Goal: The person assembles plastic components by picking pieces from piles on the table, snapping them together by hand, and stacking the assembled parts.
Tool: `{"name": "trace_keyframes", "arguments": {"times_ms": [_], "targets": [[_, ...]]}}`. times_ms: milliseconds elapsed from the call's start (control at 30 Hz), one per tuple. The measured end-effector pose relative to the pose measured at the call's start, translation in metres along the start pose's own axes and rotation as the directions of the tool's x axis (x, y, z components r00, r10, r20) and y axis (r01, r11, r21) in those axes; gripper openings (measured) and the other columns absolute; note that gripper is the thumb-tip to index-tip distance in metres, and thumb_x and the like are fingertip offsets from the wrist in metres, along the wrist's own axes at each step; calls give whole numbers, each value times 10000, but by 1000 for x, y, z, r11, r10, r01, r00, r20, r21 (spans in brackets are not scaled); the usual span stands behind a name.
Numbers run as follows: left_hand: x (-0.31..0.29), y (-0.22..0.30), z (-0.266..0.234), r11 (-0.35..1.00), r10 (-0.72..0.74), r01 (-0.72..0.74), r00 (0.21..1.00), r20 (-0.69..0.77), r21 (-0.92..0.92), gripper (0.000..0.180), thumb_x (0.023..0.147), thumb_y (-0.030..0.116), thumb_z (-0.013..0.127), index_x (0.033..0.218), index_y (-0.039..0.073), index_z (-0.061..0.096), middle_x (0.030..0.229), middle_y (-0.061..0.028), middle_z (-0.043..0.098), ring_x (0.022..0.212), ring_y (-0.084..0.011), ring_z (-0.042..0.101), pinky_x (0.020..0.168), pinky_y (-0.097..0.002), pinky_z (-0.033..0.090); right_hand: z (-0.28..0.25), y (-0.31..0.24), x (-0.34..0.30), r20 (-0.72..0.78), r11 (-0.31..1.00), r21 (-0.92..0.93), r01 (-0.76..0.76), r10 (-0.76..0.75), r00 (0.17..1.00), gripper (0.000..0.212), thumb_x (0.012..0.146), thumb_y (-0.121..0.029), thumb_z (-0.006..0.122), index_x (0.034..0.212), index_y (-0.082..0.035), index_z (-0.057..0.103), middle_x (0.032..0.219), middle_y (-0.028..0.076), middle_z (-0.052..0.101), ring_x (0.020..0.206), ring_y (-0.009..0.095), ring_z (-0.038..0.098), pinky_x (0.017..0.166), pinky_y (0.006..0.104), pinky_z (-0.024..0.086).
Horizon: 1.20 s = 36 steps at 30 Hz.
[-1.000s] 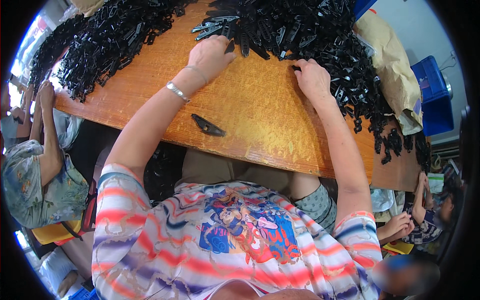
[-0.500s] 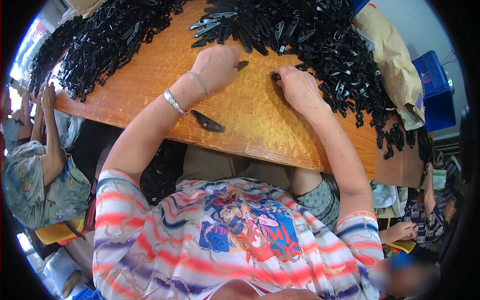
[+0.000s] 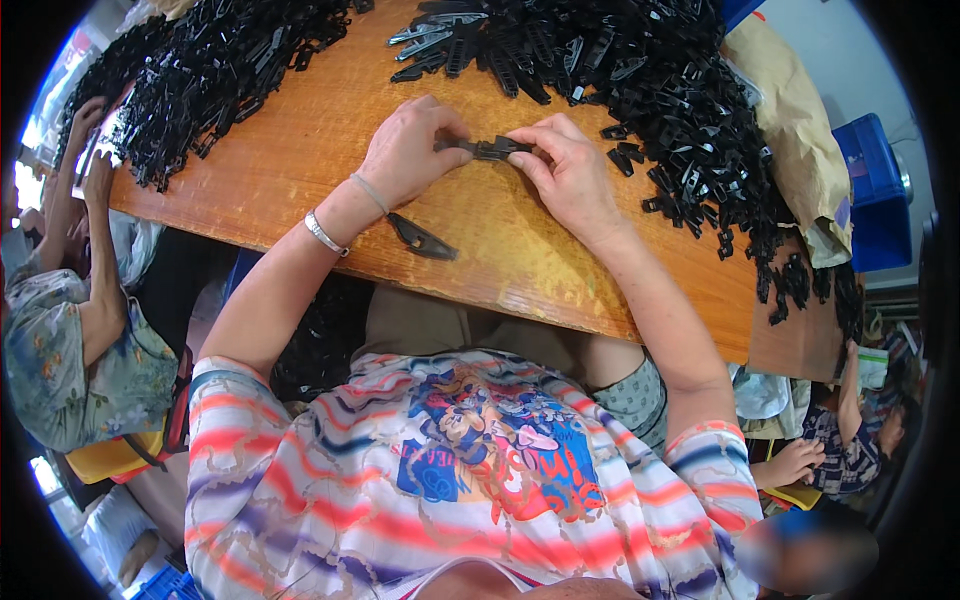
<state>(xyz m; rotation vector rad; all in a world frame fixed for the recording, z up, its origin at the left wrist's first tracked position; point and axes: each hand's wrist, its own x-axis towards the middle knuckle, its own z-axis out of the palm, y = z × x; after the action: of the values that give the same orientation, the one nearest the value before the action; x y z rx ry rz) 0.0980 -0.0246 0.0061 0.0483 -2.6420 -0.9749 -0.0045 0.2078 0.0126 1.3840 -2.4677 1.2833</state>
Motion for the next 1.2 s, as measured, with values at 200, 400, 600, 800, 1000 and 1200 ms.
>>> {"name": "trace_keyframes", "arguments": {"times_ms": [200, 400, 600, 800, 1000, 1200], "targets": [[-5, -6, -7, 1000, 24, -24, 1000, 8, -19, 218, 859, 119, 872, 1033, 14, 793, 996, -128, 704, 927, -311, 712, 824, -410, 576, 9, 12, 9, 53, 993, -104, 58, -53, 997, 231, 917, -134, 846, 1140, -81, 814, 1024, 79, 713, 887, 281, 730, 775, 400, 575], [-5, -13, -2, 996, 93, -94, 995, -45, -2, 213, 840, 117, 889, 994, 14, 785, 977, -132, 706, 934, -327, 713, 825, -414, 574, 10, 15, 23, 107, 984, -98, 148, -137, 985, 219, 887, -146, 857, 1095, -89, 816, 1013, 78, 710, 880, 305, 723, 747, 418, 574], [-5, -9, 4, 996, 90, -89, 993, -71, 21, 224, 826, 107, 895, 995, 8, 787, 981, -132, 706, 929, -322, 710, 822, -411, 570, 18, 9, 34, 189, 917, -233, 325, -285, 940, 212, 856, -160, 865, 1053, -97, 819, 988, 76, 701, 843, 318, 709, 714, 437, 560], [4, -13, -42, 987, 125, -97, 964, 235, -127, 302, 867, 147, 873, 1127, 12, 798, 988, -133, 722, 931, -248, 723, 850, -370, 584, -13, -17, -2, 286, 976, -84, 199, -168, 943, 199, 889, -202, 857, 1038, -74, 824, 985, 79, 714, 858, 304, 740, 740, 422, 584], [58, -56, -31, 917, 142, -34, 958, -248, 396, 353, 946, 212, 818, 1237, 25, 749, 1160, -183, 745, 1100, -355, 726, 958, -455, 574, -74, 25, -22, -146, 776, -602, -189, 125, 981, 266, 953, -289, 830, 1119, -83, 809, 1087, 93, 721, 920, 326, 763, 788, 450, 609], [65, -52, -17, 900, -39, 98, 989, -145, 425, 323, 987, 217, 776, 1268, 59, 753, 1198, -185, 757, 1218, -369, 688, 1053, -470, 551, -81, 50, -34, -26, 793, -573, -206, 234, 972, 193, 954, -184, 806, 1121, -90, 792, 1066, 124, 742, 943, 361, 759, 826, 468, 601]]}}
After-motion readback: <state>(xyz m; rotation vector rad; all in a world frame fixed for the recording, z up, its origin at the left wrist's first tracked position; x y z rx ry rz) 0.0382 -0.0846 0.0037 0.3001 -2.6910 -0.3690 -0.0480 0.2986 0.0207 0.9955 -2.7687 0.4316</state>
